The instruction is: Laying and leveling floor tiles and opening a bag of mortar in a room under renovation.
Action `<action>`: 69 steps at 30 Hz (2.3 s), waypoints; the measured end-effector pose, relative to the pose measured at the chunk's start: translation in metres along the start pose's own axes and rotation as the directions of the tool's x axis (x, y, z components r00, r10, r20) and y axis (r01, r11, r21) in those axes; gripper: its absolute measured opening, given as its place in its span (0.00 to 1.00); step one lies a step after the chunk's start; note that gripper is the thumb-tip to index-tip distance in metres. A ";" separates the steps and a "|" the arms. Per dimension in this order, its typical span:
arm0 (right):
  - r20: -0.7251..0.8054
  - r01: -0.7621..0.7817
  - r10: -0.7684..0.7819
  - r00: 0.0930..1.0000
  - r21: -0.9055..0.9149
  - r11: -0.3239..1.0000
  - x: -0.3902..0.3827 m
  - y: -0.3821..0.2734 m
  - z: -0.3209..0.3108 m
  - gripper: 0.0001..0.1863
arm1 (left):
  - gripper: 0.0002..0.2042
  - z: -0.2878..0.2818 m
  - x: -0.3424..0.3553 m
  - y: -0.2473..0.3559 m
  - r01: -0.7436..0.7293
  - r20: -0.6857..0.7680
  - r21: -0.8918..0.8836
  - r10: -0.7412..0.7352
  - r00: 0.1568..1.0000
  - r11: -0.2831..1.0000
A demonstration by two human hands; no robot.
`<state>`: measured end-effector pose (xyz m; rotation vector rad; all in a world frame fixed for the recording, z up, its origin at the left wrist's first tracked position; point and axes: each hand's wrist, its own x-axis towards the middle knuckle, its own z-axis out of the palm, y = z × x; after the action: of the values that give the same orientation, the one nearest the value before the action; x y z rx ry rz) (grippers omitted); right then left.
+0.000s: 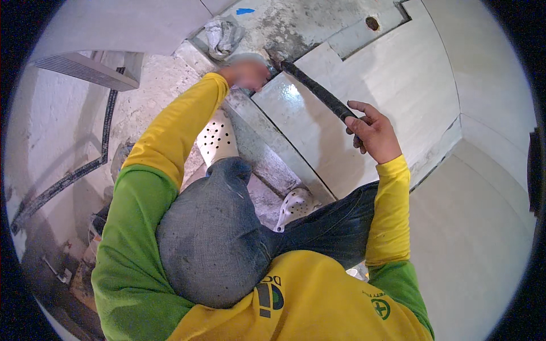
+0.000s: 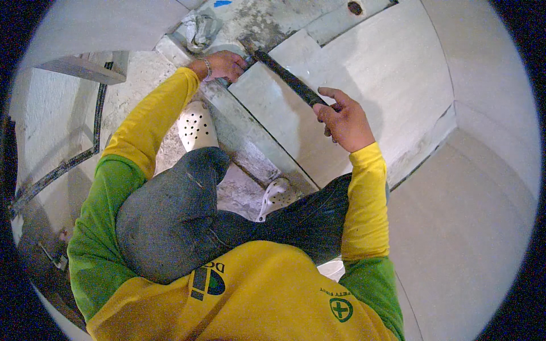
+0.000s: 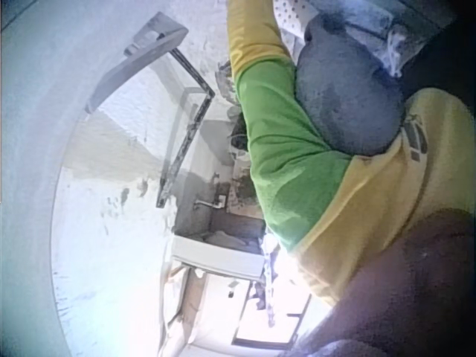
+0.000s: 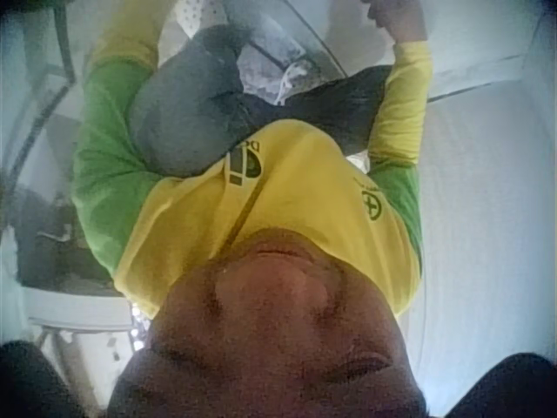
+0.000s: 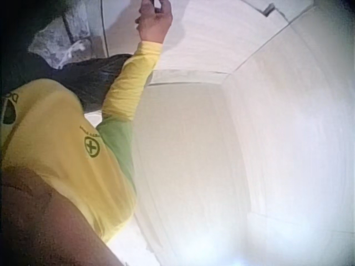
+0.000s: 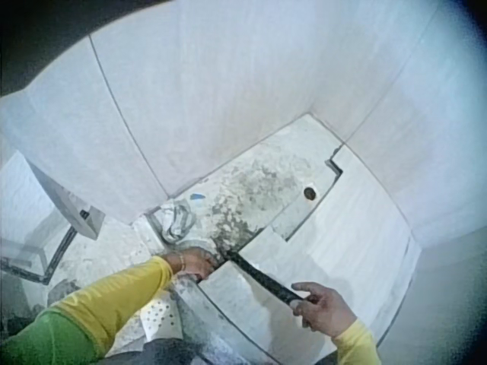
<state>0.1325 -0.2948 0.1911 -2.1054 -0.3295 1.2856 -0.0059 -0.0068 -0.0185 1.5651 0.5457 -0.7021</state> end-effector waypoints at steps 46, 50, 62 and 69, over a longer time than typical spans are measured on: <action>0.013 -0.002 0.002 1.000 -0.030 1.000 -0.001 -0.002 0.000 0.22 | 0.23 -0.005 -0.006 0.012 -0.112 0.112 0.661 0.049 0.992 0.742; 0.014 -0.011 0.011 1.000 -0.020 1.000 0.000 -0.002 0.000 0.22 | 0.21 -0.004 -0.010 0.015 -0.122 0.074 0.609 0.097 0.993 0.784; 0.018 -0.016 0.016 1.000 -0.029 0.999 0.002 -0.001 -0.002 0.21 | 0.21 -0.012 0.015 0.021 0.004 -0.058 0.476 0.027 0.998 0.880; 0.028 -0.006 0.007 1.000 -0.019 1.000 0.001 -0.001 -0.003 0.21 | 0.26 -0.018 -0.004 0.016 -0.074 -0.086 0.504 0.136 0.987 0.860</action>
<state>0.1362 -0.2948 0.1918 -2.1068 -0.3484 1.3221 0.0051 0.0094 -0.0038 2.1190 0.3733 -0.7035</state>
